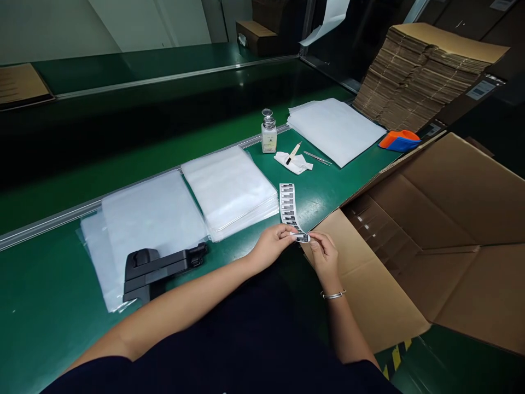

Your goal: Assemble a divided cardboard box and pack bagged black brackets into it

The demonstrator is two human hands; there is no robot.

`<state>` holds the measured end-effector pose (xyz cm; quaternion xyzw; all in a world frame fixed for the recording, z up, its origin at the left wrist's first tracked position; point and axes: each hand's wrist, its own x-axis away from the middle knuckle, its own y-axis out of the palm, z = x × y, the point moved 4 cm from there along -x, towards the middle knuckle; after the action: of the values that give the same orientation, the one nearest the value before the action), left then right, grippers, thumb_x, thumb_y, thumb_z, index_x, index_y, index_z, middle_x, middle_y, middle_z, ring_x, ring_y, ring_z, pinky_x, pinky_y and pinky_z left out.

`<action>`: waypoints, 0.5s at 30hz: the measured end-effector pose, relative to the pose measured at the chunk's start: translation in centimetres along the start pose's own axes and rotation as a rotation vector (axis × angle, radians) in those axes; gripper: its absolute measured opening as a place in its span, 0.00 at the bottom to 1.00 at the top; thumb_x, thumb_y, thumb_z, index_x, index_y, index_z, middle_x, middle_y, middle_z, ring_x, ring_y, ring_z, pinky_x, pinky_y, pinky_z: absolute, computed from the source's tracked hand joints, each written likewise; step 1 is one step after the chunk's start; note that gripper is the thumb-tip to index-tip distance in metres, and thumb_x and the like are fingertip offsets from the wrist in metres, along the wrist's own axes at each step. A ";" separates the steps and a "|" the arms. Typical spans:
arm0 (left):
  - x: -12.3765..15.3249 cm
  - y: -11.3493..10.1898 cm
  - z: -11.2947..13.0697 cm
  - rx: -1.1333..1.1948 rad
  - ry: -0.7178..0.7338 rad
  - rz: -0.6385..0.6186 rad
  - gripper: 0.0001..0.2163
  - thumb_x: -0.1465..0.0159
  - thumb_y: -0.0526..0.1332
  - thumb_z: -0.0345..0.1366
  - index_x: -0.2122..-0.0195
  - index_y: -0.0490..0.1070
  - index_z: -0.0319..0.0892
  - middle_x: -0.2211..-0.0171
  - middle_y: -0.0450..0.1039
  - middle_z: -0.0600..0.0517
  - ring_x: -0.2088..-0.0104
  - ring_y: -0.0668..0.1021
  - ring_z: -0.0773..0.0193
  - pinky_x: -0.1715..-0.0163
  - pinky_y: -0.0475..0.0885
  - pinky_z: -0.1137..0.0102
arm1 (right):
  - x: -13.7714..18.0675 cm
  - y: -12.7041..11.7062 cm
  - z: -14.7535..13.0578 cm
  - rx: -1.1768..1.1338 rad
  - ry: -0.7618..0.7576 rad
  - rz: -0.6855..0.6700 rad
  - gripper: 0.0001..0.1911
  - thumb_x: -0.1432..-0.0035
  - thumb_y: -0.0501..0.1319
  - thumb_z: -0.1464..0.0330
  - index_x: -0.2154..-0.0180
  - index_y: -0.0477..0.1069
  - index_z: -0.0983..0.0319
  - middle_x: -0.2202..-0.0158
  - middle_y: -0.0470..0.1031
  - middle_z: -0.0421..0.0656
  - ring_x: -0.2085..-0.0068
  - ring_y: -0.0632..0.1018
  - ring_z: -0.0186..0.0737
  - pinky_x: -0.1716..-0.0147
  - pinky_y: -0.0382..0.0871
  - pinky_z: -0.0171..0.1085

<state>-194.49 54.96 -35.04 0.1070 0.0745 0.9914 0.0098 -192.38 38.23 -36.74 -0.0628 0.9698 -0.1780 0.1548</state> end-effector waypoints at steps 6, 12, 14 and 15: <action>-0.1 0.1 -0.1 -0.212 0.009 0.001 0.08 0.40 0.60 0.39 0.65 0.73 0.41 0.74 0.72 0.54 0.73 0.73 0.65 0.70 0.64 0.71 | 0.2 -0.3 -0.9 0.285 -0.208 0.087 0.07 0.39 0.60 0.64 0.64 0.75 0.58 0.60 0.75 0.45 0.56 0.76 0.44 0.45 0.65 0.55; -0.9 -0.1 -0.7 -0.194 0.031 -0.037 0.19 0.40 0.61 0.40 0.48 0.69 0.41 0.59 0.78 0.47 0.55 0.77 0.53 0.51 0.67 0.63 | 0.2 -0.7 -0.8 0.208 -0.085 0.215 0.11 0.38 0.57 0.63 0.60 0.75 0.59 0.55 0.75 0.48 0.51 0.75 0.46 0.43 0.63 0.56; -0.4 0.0 -0.6 -0.220 0.002 -0.044 0.27 0.40 0.61 0.39 0.40 0.62 0.41 0.57 0.78 0.46 0.53 0.76 0.51 0.48 0.65 0.61 | -0.2 0.7 -0.2 0.169 -0.024 0.085 0.17 0.36 0.53 0.62 0.49 0.71 0.60 0.48 0.72 0.51 0.46 0.72 0.47 0.45 0.66 0.53; 0.3 -0.1 -0.2 -0.239 -0.012 -0.048 0.30 0.41 0.62 0.38 0.37 0.59 0.40 0.56 0.78 0.45 0.52 0.77 0.50 0.48 0.65 0.60 | -0.5 1.7 0.0 0.198 -0.033 -0.007 0.20 0.36 0.53 0.61 0.44 0.67 0.60 0.45 0.70 0.51 0.43 0.71 0.48 0.44 0.64 0.55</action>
<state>-194.82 55.00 -35.22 0.1089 -0.0417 0.9921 0.0467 -191.99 39.92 -37.27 -0.0536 0.9444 -0.2727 0.1755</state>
